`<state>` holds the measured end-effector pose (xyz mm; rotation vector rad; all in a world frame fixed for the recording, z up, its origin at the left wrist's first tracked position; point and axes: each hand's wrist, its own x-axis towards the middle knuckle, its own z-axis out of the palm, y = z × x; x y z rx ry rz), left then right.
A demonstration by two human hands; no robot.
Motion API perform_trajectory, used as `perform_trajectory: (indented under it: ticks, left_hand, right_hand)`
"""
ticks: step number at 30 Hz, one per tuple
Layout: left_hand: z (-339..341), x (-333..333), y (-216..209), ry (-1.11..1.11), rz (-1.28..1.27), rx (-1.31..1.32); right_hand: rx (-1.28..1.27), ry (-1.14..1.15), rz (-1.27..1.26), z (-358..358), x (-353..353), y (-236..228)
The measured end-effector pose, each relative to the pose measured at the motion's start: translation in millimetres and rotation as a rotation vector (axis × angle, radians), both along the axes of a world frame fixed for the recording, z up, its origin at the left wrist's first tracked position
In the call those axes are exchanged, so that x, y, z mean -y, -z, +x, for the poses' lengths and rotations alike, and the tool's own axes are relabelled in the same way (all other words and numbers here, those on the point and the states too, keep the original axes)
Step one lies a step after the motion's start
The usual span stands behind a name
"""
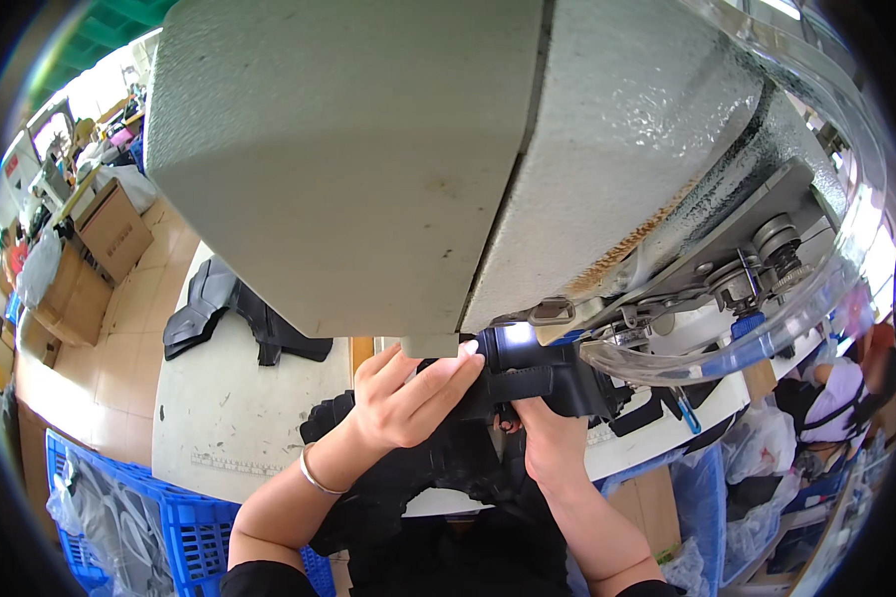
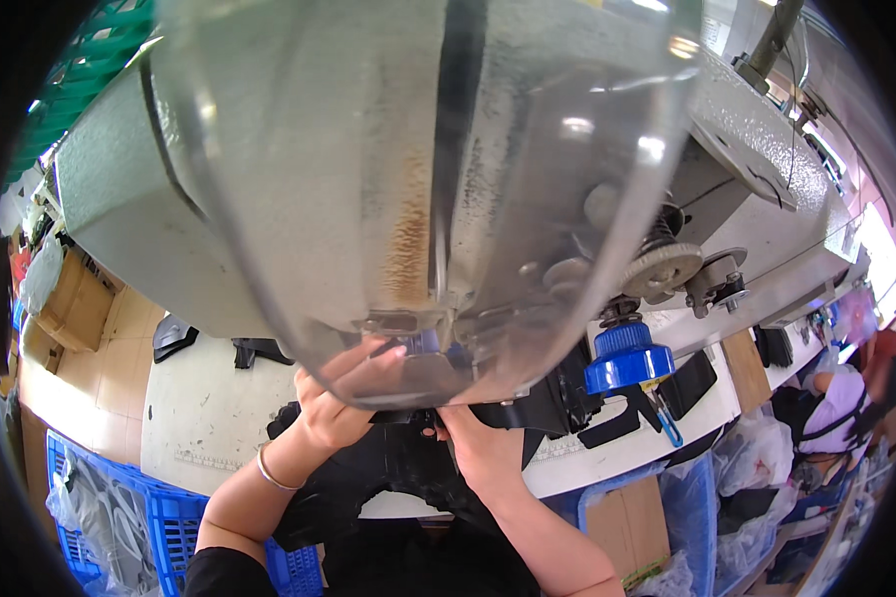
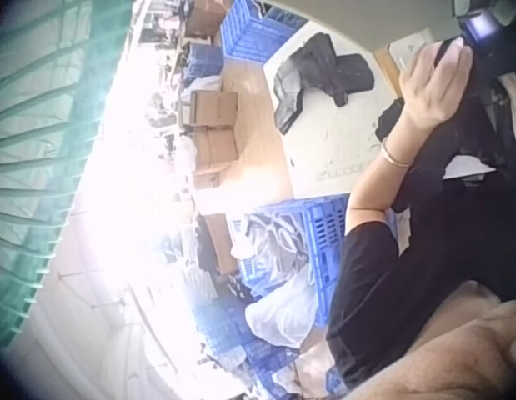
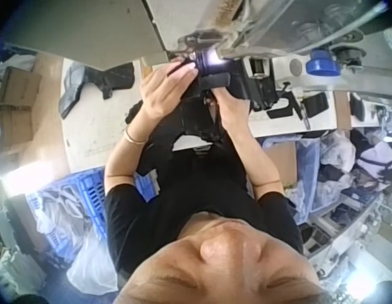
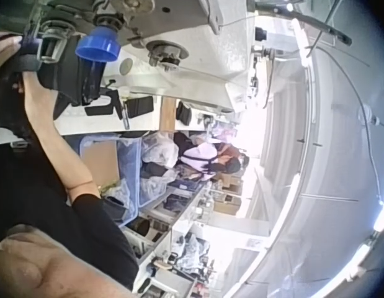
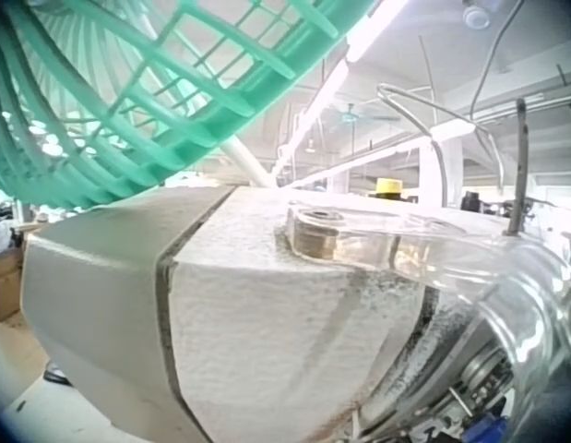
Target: Sewing leather shoe upper components together using an industrial sewing machine.
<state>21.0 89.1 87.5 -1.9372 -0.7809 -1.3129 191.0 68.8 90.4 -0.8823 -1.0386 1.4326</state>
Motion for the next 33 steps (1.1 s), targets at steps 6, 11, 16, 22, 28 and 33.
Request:
perform_trajectory:
  ticks: [6,11,16,22,28,33]
  left_hand:
    - [-1.2,-7.1,8.0,0.022,-0.02,0.043]
    - [-2.5,-6.7,6.6,0.024,-0.013,0.051]
    - [-7.4,-7.8,8.7,0.078,-0.059,0.024]
    - [-5.7,-2.7,4.4,0.024,-0.09,0.014]
    - [-4.6,9.8,-0.6,0.073,-0.198,0.049]
    - [-7.9,9.2,5.5,0.107,-0.227,0.074]
  right_hand:
    - [0.027,0.005,0.01,-2.4,-6.9,-0.5]
    - [0.137,0.04,0.088,-1.3,-11.1,4.9]
    - [0.167,0.026,0.081,-2.5,-18.0,-2.9]
    - [0.26,-0.112,0.134,15.1,-28.7,2.7]
    - [0.058,-0.169,-0.028,20.5,-22.8,-0.2]
    - [0.128,-0.078,-0.005,13.7,-18.6,-4.3]
